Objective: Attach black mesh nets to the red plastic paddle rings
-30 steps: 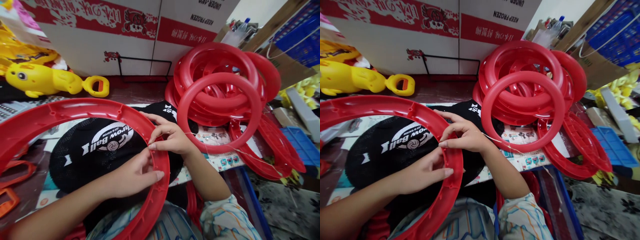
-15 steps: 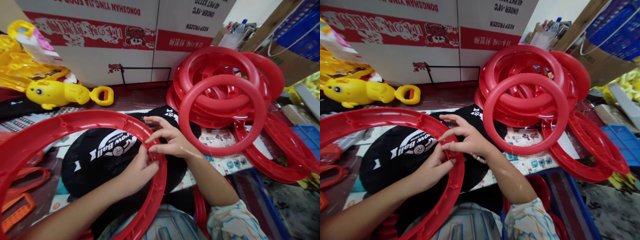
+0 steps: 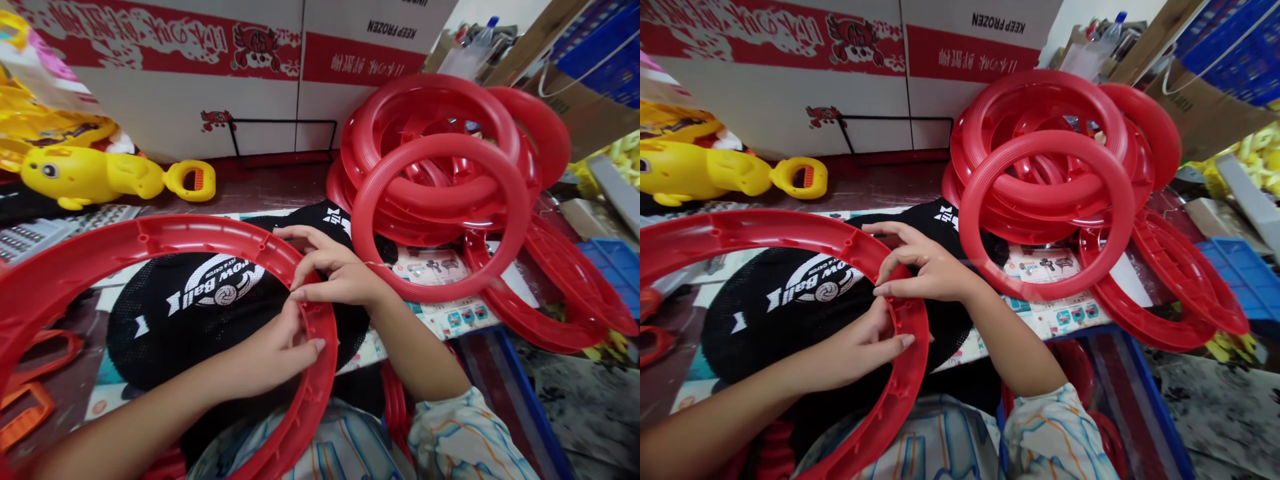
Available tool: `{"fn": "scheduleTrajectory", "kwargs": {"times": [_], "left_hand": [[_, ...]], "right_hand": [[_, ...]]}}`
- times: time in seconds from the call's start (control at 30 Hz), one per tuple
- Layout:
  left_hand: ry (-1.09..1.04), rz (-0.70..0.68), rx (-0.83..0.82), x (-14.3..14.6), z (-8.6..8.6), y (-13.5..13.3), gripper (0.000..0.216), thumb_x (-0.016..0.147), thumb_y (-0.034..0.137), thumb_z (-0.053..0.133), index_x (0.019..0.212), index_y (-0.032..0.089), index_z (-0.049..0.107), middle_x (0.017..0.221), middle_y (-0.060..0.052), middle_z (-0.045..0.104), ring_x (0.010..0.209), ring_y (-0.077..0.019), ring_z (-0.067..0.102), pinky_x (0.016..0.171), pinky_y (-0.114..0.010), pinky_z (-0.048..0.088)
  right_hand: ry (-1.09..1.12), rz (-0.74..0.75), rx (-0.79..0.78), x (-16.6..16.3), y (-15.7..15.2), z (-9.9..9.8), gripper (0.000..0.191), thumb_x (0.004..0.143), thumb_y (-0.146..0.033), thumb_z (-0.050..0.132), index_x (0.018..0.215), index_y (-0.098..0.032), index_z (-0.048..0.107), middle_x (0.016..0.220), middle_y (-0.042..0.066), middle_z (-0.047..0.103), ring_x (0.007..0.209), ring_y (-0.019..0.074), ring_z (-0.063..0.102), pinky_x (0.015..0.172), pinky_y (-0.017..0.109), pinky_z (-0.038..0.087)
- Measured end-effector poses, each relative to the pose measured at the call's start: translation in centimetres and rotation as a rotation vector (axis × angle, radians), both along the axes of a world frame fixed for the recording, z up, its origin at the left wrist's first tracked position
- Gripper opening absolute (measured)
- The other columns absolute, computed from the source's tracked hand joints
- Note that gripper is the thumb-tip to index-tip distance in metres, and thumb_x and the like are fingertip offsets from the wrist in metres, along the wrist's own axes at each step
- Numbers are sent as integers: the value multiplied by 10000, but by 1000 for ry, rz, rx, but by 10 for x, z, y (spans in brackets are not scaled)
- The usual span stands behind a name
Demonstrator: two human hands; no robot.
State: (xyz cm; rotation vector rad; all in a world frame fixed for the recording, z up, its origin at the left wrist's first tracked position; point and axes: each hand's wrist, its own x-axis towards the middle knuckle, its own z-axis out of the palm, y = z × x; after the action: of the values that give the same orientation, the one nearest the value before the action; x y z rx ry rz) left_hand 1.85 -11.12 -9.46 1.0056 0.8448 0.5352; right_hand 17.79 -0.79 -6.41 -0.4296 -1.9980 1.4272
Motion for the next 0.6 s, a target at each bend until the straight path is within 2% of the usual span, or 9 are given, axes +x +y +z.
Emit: {"fn": "scheduleTrajectory", "kwargs": {"times": [0.07, 0.13, 0.23, 0.3, 0.37, 0.5, 0.6], "left_hand": [[-82, 9, -57, 1, 1, 0, 678, 867, 379, 623, 1401, 234, 232, 1180, -108, 599, 1036, -239, 623, 900, -406, 518], [-155, 44, -56, 3, 2, 1, 630, 842, 373, 664, 1357, 233, 331, 1154, -101, 613, 1027, -235, 635, 884, -388, 533], [-190, 263, 35, 9, 4, 4, 456, 817, 387, 687, 1188, 207, 491, 1088, -80, 634, 980, -212, 643, 828, -328, 547], [-166, 417, 85, 14, 5, 7, 399, 816, 397, 674, 1116, 210, 490, 1082, -63, 631, 963, -194, 637, 801, -297, 545], [-139, 484, 114, 19, 5, 10, 389, 816, 387, 660, 1100, 224, 450, 1091, -47, 619, 981, -189, 627, 801, -290, 539], [-40, 504, 162, 16, -1, 15, 333, 825, 332, 629, 1080, 214, 450, 1039, -38, 608, 1015, -204, 604, 808, -297, 522], [35, 426, 171, 7, -6, 17, 325, 820, 279, 628, 1102, 192, 492, 1002, -40, 618, 942, -203, 601, 769, -300, 512]], "right_hand": [[30, -22, -80, -1, -1, -1, 93, 737, -242, 772, 743, -175, 708, 1397, 77, 485, 1210, 237, 546, 1026, 433, 436], [40, -56, -121, -2, -2, -1, 104, 726, -245, 785, 730, -178, 706, 1369, 73, 523, 1196, 232, 555, 1016, 428, 438], [73, -93, -141, -5, -3, -1, 90, 735, -233, 780, 727, -182, 706, 1344, 71, 558, 1267, 240, 510, 1075, 432, 376], [103, -102, -163, -8, -4, -4, 82, 746, -232, 771, 731, -185, 706, 1335, 67, 565, 1297, 243, 488, 1095, 434, 353], [114, -105, -183, -10, -4, -7, 80, 746, -231, 771, 733, -187, 706, 1321, 64, 568, 1295, 241, 486, 1094, 430, 357], [95, -156, -174, -13, -4, -14, 76, 734, -224, 776, 757, -191, 712, 1249, 57, 553, 1130, 202, 569, 1003, 403, 445], [108, -208, -98, -10, -3, -14, 100, 727, -226, 781, 810, -213, 725, 1260, 46, 501, 1090, 184, 564, 997, 403, 458]]}}
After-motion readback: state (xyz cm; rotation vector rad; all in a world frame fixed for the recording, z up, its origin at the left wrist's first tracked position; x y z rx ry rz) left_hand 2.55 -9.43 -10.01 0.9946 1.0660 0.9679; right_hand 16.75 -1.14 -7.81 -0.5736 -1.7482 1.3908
